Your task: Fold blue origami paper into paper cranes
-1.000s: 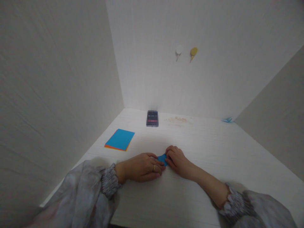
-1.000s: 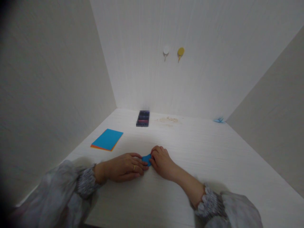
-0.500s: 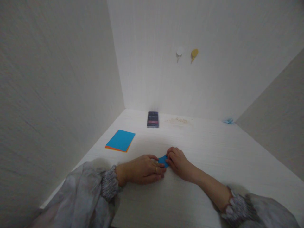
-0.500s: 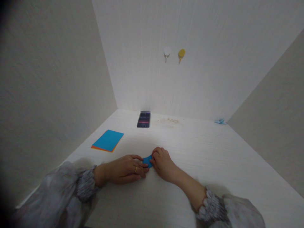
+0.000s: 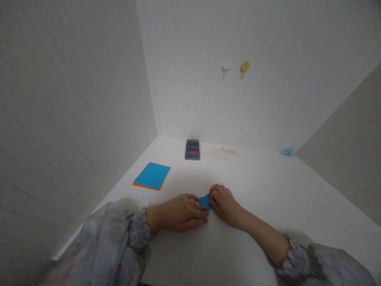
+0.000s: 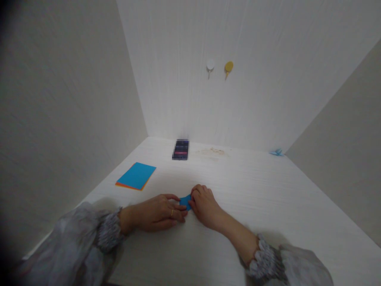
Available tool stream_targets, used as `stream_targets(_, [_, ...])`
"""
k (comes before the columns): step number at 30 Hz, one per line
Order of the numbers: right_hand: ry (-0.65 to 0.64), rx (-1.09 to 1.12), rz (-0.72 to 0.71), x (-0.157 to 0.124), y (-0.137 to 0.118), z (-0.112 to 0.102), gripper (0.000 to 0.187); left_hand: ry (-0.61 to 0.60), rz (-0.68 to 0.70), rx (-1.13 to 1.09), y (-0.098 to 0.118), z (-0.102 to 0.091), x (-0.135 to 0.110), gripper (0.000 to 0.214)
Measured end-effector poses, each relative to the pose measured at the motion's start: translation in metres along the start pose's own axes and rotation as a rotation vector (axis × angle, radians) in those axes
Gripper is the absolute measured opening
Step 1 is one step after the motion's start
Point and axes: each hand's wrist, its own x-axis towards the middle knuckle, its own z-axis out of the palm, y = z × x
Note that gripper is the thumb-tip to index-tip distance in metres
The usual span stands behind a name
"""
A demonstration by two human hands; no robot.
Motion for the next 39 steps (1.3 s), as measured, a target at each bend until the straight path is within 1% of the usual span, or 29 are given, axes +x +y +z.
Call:
stream_targets(12, [-0.009, -0.037, 0.006, -0.002, 0.0, 0.003, 0.007, -0.001, -0.008, -0.01, 0.002, -0.001, 0.001, 0.024])
stream_targets(17, [-0.026, 0.004, 0.023, 0.0, 0.001, 0.0, 0.004, -0.007, -0.023, 0.03, 0.003, 0.0, 0.001, 0.024])
stream_targets(25, [-0.053, 0.08, 0.021, 0.004, 0.007, 0.0, 0.008, 0.007, -0.03, 0.048, 0.003, -0.001, 0.002, 0.024])
stream_targets(31, [-0.013, 0.136, -0.008, 0.003, 0.012, 0.002, 0.01, 0.021, -0.023, 0.06, 0.001, 0.002, 0.001, 0.023])
stream_targets(33, [-0.003, 0.149, -0.009, 0.002, 0.011, 0.001, 0.012, 0.034, -0.02, 0.054, 0.001, 0.002, 0.001, 0.023])
stream_targets(36, [-0.007, 0.151, 0.001, 0.001, 0.006, -0.003, 0.008, 0.039, -0.015, 0.037, 0.002, 0.002, 0.001, 0.022])
stream_targets(39, [-0.027, 0.132, 0.023, 0.0, 0.001, -0.009, 0.021, 0.025, -0.022, 0.028, 0.002, 0.001, 0.001, 0.022])
